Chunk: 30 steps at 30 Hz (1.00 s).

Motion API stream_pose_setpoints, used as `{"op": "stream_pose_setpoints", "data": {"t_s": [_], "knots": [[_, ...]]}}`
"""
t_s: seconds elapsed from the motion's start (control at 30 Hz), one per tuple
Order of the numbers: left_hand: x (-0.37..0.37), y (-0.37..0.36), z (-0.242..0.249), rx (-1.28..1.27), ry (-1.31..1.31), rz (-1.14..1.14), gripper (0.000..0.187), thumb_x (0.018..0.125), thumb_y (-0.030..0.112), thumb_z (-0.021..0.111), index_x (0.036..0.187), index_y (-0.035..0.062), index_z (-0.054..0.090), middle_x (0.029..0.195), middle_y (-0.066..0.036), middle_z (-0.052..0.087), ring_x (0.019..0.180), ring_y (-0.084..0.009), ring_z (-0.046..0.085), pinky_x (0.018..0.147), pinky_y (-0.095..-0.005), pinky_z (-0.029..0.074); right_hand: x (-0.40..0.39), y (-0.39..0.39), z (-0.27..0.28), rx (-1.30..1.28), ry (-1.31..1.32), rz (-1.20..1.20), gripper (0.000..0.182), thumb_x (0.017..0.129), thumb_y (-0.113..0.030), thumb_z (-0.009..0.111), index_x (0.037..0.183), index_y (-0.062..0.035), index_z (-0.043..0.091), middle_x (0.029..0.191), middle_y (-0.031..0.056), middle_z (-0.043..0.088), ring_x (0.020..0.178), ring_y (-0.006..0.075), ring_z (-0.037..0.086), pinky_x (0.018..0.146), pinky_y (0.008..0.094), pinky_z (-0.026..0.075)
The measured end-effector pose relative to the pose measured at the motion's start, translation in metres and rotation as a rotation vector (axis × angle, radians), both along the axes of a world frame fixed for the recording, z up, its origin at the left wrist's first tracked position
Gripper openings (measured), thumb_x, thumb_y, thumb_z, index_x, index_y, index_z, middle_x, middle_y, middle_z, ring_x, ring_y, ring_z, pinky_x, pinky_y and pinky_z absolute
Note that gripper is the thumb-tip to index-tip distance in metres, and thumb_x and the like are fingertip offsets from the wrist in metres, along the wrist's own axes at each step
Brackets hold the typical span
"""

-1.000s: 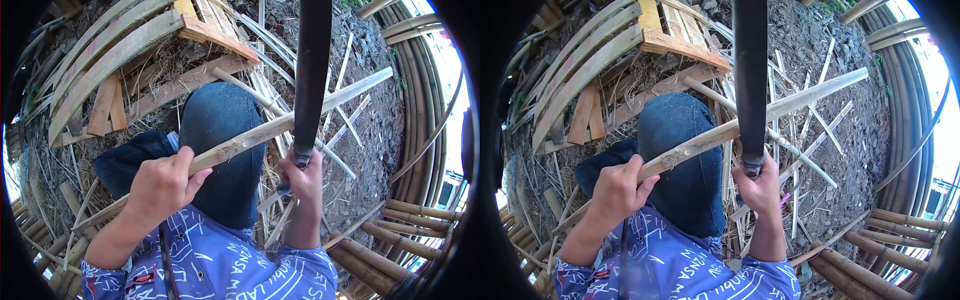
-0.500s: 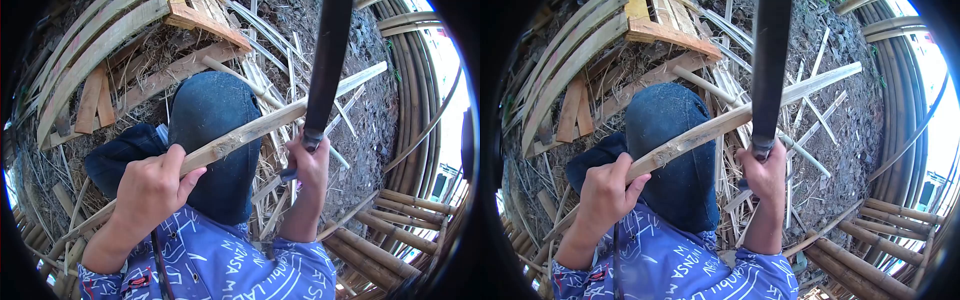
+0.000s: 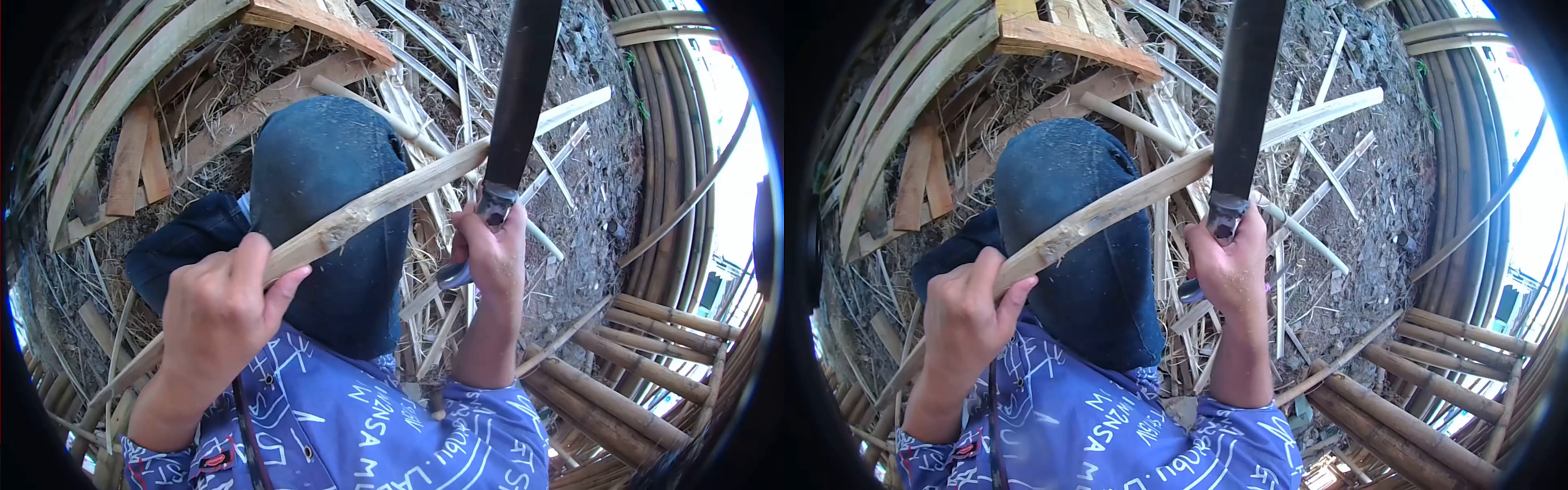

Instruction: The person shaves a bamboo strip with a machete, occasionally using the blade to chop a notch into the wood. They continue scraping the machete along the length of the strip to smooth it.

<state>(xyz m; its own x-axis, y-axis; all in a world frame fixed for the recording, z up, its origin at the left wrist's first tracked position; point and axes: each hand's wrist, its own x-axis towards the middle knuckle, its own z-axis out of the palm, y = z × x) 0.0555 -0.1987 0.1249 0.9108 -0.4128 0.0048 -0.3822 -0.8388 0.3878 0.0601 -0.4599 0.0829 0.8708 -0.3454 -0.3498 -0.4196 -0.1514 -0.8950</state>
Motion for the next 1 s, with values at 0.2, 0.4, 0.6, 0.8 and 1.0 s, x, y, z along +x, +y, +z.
{"op": "stream_pose_setpoints", "data": {"t_s": [0.2,0.4,0.6,0.8,1.0], "knots": [[0.003,0.003,-0.001,-0.018,0.074,-0.018,0.033,0.083,0.028,0.069,0.076,0.0027,0.048,0.058,-0.013,0.052,0.053,-0.0314,0.057,0.048,-0.0402,0.041,0.003,-0.024,0.008,0.122,0.001,0.058,0.014,0.074,0.002,0.063,0.075,-0.0038,0.050,0.054,-0.0006,0.050,0.039,0.0076,0.048,0.036,0.0216,0.037],[0.005,0.002,-0.003,-0.024,0.029,-0.031,0.034,0.082,0.028,0.069,0.074,0.0036,0.047,0.056,-0.012,0.051,0.051,-0.0299,0.056,0.046,-0.0386,0.042,-0.007,-0.003,0.003,0.059,0.031,0.209,0.027,0.072,-0.001,0.065,0.099,-0.0004,0.057,0.064,-0.0033,0.050,0.056,0.0042,0.046,0.051,0.0217,0.037],[0.003,0.001,-0.004,-0.007,-0.008,-0.028,0.035,0.080,0.031,0.071,0.072,0.0049,0.048,0.054,-0.010,0.051,0.049,-0.0266,0.056,0.045,-0.0372,0.042,0.009,-0.013,0.008,0.056,-0.012,-0.056,0.019,0.074,0.001,0.061,0.088,-0.0017,0.050,0.057,0.0007,0.050,0.042,0.0093,0.050,0.038,0.0237,0.041],[0.012,0.006,0.002,0.074,-0.066,-0.082,0.036,0.079,0.031,0.071,0.071,0.0053,0.047,0.053,-0.009,0.050,0.047,-0.0250,0.054,0.044,-0.0366,0.041,0.003,-0.040,0.007,0.040,0.004,0.103,0.021,0.074,0.003,0.061,0.091,-0.0025,0.050,0.056,0.0001,0.049,0.040,0.0080,0.048,0.035,0.0219,0.038],[0.009,0.001,0.001,0.015,0.051,-0.028,0.036,0.083,0.029,0.068,0.076,0.0013,0.047,0.057,-0.015,0.050,0.053,-0.0333,0.055,0.048,-0.0396,0.040,-0.007,-0.019,-0.003,0.164,0.045,0.099,0.021,0.072,0.001,0.062,0.090,-0.0013,0.052,0.061,0.0018,0.053,0.044,0.0082,0.050,0.041,0.0231,0.040]]}}
